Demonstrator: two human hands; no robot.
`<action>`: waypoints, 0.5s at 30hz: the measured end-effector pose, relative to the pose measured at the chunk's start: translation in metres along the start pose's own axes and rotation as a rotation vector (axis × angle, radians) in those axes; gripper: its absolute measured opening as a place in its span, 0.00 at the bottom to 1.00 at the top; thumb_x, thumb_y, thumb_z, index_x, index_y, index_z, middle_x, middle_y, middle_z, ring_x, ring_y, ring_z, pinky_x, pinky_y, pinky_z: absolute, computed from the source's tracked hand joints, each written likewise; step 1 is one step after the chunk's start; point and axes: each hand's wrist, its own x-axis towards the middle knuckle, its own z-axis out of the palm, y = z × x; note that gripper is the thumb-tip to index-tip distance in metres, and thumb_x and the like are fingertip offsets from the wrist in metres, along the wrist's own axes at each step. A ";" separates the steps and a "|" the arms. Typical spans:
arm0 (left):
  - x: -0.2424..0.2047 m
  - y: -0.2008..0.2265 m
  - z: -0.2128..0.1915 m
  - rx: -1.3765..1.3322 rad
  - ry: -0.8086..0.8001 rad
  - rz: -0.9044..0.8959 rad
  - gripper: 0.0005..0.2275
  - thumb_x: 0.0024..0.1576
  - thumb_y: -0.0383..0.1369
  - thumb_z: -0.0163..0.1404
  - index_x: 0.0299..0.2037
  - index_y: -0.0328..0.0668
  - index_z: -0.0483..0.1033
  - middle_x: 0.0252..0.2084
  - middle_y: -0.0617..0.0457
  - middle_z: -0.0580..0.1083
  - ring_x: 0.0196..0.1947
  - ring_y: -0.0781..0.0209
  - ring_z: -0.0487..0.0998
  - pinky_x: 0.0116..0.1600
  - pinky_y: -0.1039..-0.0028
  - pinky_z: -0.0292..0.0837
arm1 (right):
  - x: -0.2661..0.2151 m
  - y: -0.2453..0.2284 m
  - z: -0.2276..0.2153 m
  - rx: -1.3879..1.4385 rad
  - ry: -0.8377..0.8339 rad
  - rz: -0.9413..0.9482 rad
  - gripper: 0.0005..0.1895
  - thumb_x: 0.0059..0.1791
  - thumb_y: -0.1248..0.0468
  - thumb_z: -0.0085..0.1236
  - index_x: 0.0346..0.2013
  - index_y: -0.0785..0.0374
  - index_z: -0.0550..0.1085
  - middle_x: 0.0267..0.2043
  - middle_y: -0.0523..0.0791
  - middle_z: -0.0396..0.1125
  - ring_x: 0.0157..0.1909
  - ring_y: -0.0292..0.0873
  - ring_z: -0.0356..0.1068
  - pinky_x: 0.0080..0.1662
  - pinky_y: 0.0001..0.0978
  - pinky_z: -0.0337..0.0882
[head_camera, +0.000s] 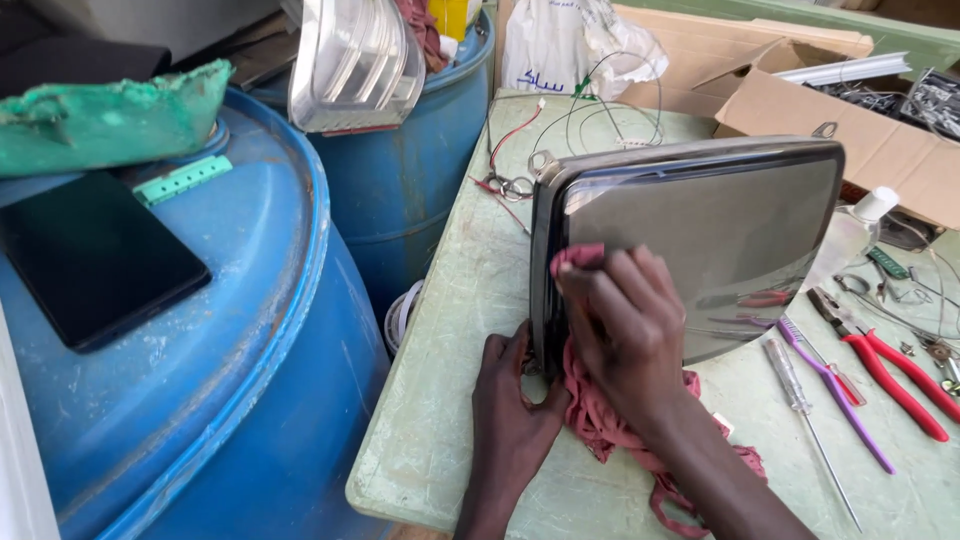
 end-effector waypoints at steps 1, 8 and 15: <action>0.000 0.001 0.000 0.000 -0.013 -0.024 0.23 0.45 0.32 0.54 0.54 0.44 0.73 0.37 0.51 0.68 0.38 0.55 0.76 0.42 0.68 0.73 | -0.014 0.000 0.002 -0.018 -0.052 -0.052 0.05 0.53 0.72 0.52 0.33 0.70 0.71 0.32 0.48 0.60 0.31 0.47 0.52 0.36 0.38 0.53; -0.003 0.002 0.003 0.025 -0.020 -0.045 0.21 0.44 0.28 0.51 0.51 0.52 0.73 0.36 0.52 0.68 0.36 0.47 0.77 0.39 0.63 0.73 | -0.050 0.013 0.005 -0.135 -0.236 -0.213 0.10 0.55 0.65 0.44 0.39 0.62 0.74 0.29 0.44 0.60 0.32 0.44 0.52 0.35 0.38 0.51; 0.000 -0.003 0.004 -0.016 0.020 0.081 0.21 0.48 0.30 0.53 0.54 0.39 0.72 0.36 0.50 0.67 0.36 0.53 0.75 0.38 0.69 0.72 | 0.006 0.011 0.001 -0.142 -0.087 -0.160 0.04 0.54 0.69 0.56 0.36 0.66 0.73 0.32 0.46 0.61 0.35 0.47 0.51 0.34 0.39 0.50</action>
